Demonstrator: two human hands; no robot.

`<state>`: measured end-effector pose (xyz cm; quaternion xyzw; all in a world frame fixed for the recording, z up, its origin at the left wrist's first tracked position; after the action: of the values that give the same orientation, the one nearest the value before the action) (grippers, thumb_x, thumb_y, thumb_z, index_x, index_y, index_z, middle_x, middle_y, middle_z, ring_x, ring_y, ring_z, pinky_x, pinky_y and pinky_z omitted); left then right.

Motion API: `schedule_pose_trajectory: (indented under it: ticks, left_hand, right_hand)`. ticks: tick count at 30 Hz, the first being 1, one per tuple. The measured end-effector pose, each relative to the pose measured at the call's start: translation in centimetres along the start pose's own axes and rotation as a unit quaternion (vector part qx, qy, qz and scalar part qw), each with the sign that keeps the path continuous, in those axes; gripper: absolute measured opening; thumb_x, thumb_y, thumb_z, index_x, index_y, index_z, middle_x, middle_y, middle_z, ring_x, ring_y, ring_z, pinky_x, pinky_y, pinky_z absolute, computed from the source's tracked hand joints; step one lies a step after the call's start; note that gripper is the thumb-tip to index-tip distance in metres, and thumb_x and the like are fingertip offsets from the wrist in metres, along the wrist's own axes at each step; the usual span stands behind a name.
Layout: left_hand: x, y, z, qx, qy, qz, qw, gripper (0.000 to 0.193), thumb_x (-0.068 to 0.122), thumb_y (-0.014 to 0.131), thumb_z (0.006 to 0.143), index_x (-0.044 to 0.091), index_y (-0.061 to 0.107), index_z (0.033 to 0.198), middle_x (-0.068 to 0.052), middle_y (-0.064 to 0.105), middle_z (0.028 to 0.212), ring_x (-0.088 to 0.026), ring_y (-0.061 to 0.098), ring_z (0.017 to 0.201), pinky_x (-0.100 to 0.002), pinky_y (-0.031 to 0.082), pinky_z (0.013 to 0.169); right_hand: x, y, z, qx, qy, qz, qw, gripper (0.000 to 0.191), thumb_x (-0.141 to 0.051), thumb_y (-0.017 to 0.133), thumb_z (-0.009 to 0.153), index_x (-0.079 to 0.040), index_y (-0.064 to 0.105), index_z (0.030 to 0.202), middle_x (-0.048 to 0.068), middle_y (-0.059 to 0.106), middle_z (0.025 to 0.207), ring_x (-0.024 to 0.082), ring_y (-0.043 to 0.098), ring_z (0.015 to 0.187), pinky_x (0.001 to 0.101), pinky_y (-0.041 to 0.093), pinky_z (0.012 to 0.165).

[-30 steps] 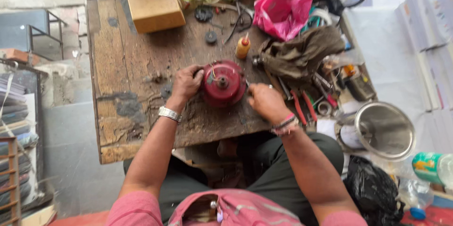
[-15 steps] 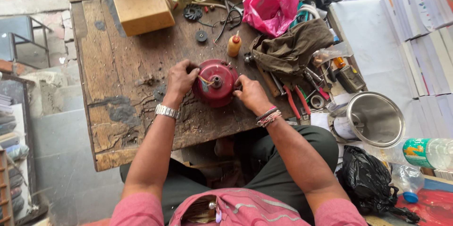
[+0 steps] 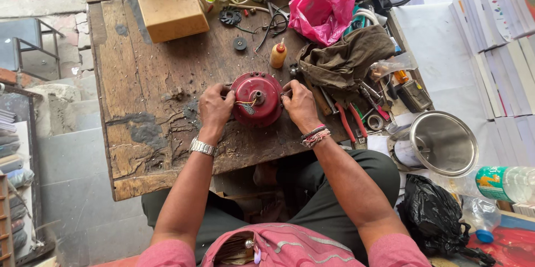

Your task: The person works on a red circular electrical component on a cluttered wooden workbench. They use a screwdriver to adjust internal parts, then a hammer to tap the component, and finally a brush to clean it.

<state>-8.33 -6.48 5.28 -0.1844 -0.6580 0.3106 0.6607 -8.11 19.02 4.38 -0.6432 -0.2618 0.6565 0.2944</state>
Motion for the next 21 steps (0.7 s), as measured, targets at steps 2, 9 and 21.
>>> schedule_pose_trajectory:
  ticks: [2,9,21]
  left_hand:
    - [-0.17,0.3,0.16,-0.017,-0.021,0.048,0.998,0.016,0.021,0.074,0.091,0.004,0.075,0.091,-0.014,0.072,0.097,-0.025,0.069,0.083,-0.039,0.057,0.076]
    - [0.12,0.04,0.72,-0.001,0.001,0.071,0.997,0.024,0.027,0.074,0.091,0.003,0.072,0.086,-0.015,0.07,0.092,-0.029,0.067,0.082,-0.045,0.055,0.076]
    - [0.26,-0.2,0.75,0.022,0.023,0.056,0.998,0.027,0.029,0.073,0.089,0.002,0.072,0.09,-0.019,0.073,0.094,-0.035,0.069,0.088,-0.047,0.054,0.08]
  right_hand:
    - [0.02,0.17,-0.08,-0.02,0.01,-0.031,0.999,0.024,-0.014,0.079,0.085,-0.002,0.064,0.099,0.017,0.071,0.095,0.034,0.068,0.09,0.0452,0.053,0.078]
    - [-0.26,0.1,-0.17,-0.016,0.008,0.008,1.0,0.02,-0.008,0.074,0.083,-0.003,0.065,0.1,0.014,0.072,0.09,0.032,0.071,0.086,0.0434,0.055,0.078]
    - [0.21,0.4,0.05,-0.001,0.018,0.013,1.0,0.025,-0.012,0.076,0.083,-0.004,0.063,0.102,0.016,0.072,0.09,0.033,0.071,0.086,0.0433,0.056,0.077]
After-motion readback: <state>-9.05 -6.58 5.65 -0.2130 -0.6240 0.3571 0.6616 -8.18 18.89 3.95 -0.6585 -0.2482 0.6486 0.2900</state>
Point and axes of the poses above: each hand's wrist, its own z-axis towards the middle knuckle, its own y-axis out of the palm, x = y × z, the point moved 6 cm from there along z, towards the middle knuckle
